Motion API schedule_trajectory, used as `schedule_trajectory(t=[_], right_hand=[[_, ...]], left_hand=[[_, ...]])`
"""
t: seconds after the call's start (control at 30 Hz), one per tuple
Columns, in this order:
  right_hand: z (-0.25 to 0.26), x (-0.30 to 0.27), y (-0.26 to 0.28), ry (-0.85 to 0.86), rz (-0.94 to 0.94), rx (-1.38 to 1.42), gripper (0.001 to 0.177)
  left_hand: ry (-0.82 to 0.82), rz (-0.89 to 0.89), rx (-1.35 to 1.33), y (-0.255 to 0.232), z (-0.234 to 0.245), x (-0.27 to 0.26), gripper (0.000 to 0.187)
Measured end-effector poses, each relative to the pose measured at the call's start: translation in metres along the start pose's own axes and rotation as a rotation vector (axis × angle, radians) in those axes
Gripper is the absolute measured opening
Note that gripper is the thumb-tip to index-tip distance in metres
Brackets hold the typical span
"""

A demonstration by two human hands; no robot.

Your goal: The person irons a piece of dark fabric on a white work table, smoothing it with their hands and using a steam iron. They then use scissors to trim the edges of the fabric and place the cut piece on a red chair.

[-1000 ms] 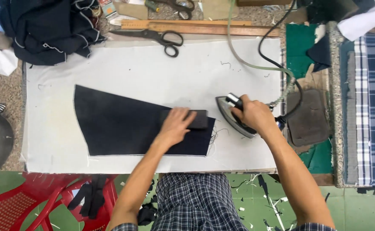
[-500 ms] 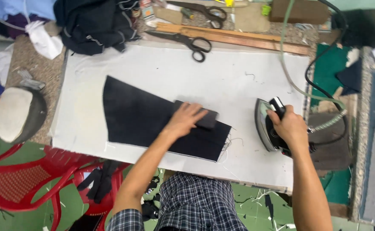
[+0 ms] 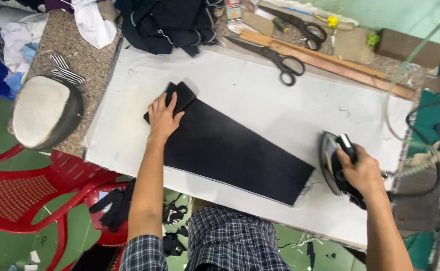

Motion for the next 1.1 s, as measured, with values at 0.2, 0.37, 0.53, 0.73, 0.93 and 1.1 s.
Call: schedule_trajectory(t=[0.2, 0.37, 0.53, 0.73, 0.93, 1.1], right_hand=[[-0.071, -0.031, 0.207, 0.13, 0.167, -0.273, 0.058], [-0.149, -0.05, 0.337, 0.188, 0.544, -0.326, 0.05], [-0.216, -0.088, 0.383, 0.319, 0.802, -0.288, 0.053], [-0.251, -0.14, 0.348, 0.234, 0.848, -0.256, 0.047], [-0.221, -0.143, 0.273, 0.207, 0.717, -0.267, 0.046], [-0.168, -0.14, 0.201, 0.251, 0.565, -0.282, 0.046]], left_hand=[[0.284, 0.097, -0.373, 0.032, 0.015, 0.036, 0.071], [0.664, 0.181, -0.732, 0.044, 0.034, 0.043, 0.09], [0.708, 0.173, -0.766, 0.049, 0.007, 0.053, 0.087], [0.656, 0.094, -0.709, 0.056, 0.016, 0.052, 0.081], [0.77, 0.075, -0.589, 0.044, 0.044, 0.049, 0.084], [0.622, 0.038, -0.361, 0.043, 0.018, 0.041, 0.086]])
Point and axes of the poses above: each hand's wrist, its own x-axis towards the middle knuckle, its own z-axis out of the back of the hand, y = z × x, the point moved 2 cm from there along x, towards the middle knuckle, and after that the axes turned 3 degrees about y, right-handed, at the moved point
